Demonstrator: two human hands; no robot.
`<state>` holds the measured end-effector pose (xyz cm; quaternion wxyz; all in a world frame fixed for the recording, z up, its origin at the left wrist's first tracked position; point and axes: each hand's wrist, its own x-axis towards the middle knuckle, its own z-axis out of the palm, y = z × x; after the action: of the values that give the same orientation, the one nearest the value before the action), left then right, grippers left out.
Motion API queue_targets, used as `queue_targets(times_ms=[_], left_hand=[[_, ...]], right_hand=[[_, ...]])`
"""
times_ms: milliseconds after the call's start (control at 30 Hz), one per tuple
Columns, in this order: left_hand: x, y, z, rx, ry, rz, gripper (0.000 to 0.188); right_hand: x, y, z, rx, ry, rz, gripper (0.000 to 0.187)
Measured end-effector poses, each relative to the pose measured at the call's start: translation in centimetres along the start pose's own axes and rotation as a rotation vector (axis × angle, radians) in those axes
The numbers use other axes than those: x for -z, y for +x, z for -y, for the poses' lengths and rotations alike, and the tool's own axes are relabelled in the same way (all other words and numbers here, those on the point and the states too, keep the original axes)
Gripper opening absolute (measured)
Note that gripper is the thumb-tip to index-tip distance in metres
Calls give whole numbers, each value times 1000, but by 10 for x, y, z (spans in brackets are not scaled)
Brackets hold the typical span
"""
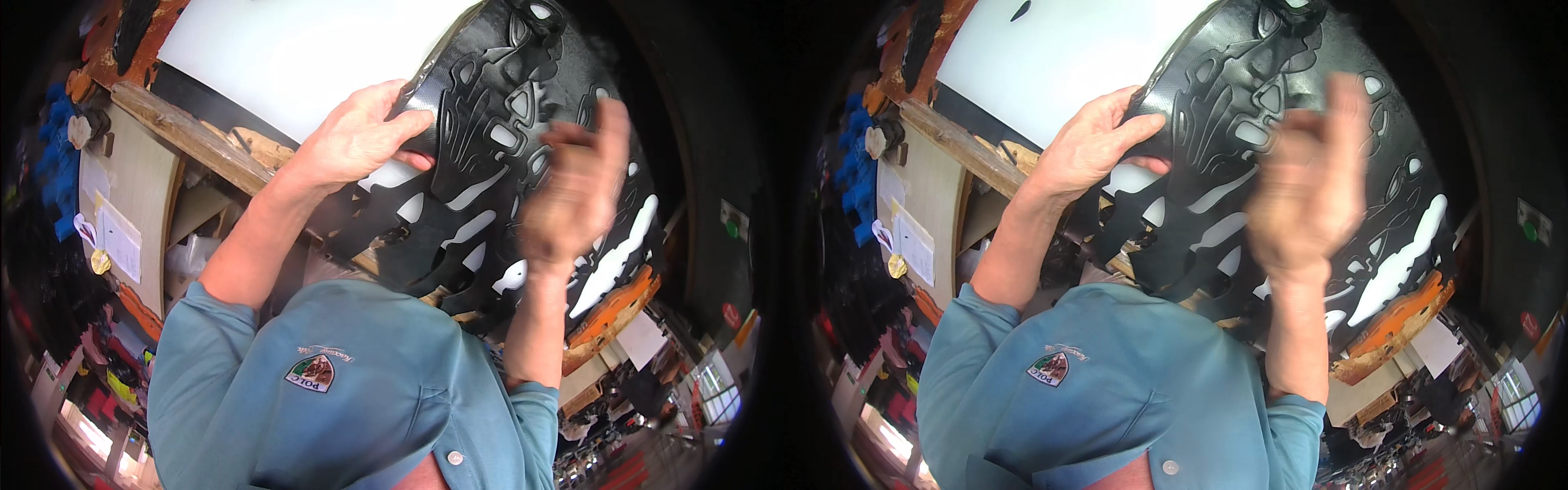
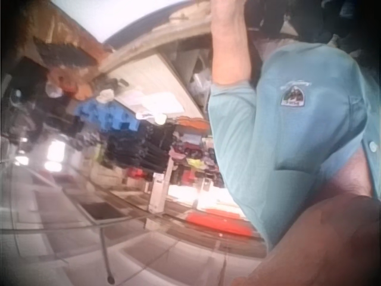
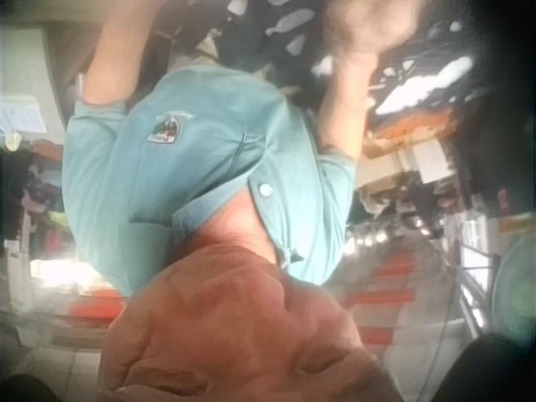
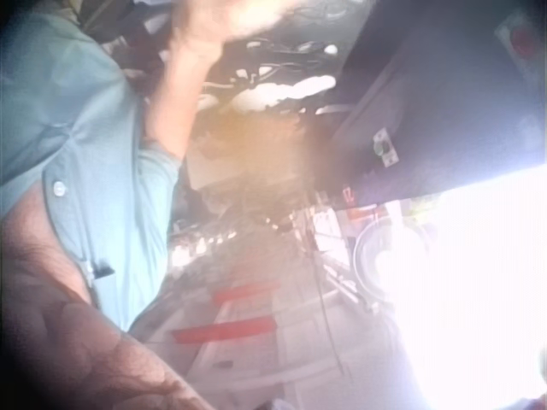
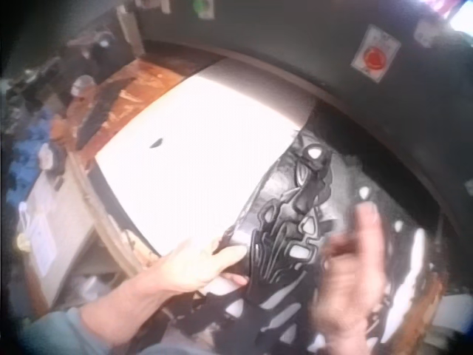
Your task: The person repeatedly presses a black stencil onto a flat surface using a wooden block, then peels off the stencil pieces by hand. The person collects the removed pieces and places them aside, then lays a new black sheet onto the surface.
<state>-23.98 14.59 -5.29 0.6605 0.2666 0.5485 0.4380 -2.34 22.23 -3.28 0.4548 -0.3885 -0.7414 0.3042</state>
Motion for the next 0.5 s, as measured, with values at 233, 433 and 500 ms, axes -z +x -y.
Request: queue_targets(times_ms=[233, 433, 500], left_hand=[[2, -1, 3, -6, -24, -21, 34], [-7, -13, 5, -397, 375, -373, 35], [-15, -19, 5, -774, 714, -615, 40]], right_hand=[[-29, -45, -12, 247, -286, 381, 84], [-8, -45, -8, -617, 277, 197, 46], [-2, -43, -10, -672, 602, 71, 46]])
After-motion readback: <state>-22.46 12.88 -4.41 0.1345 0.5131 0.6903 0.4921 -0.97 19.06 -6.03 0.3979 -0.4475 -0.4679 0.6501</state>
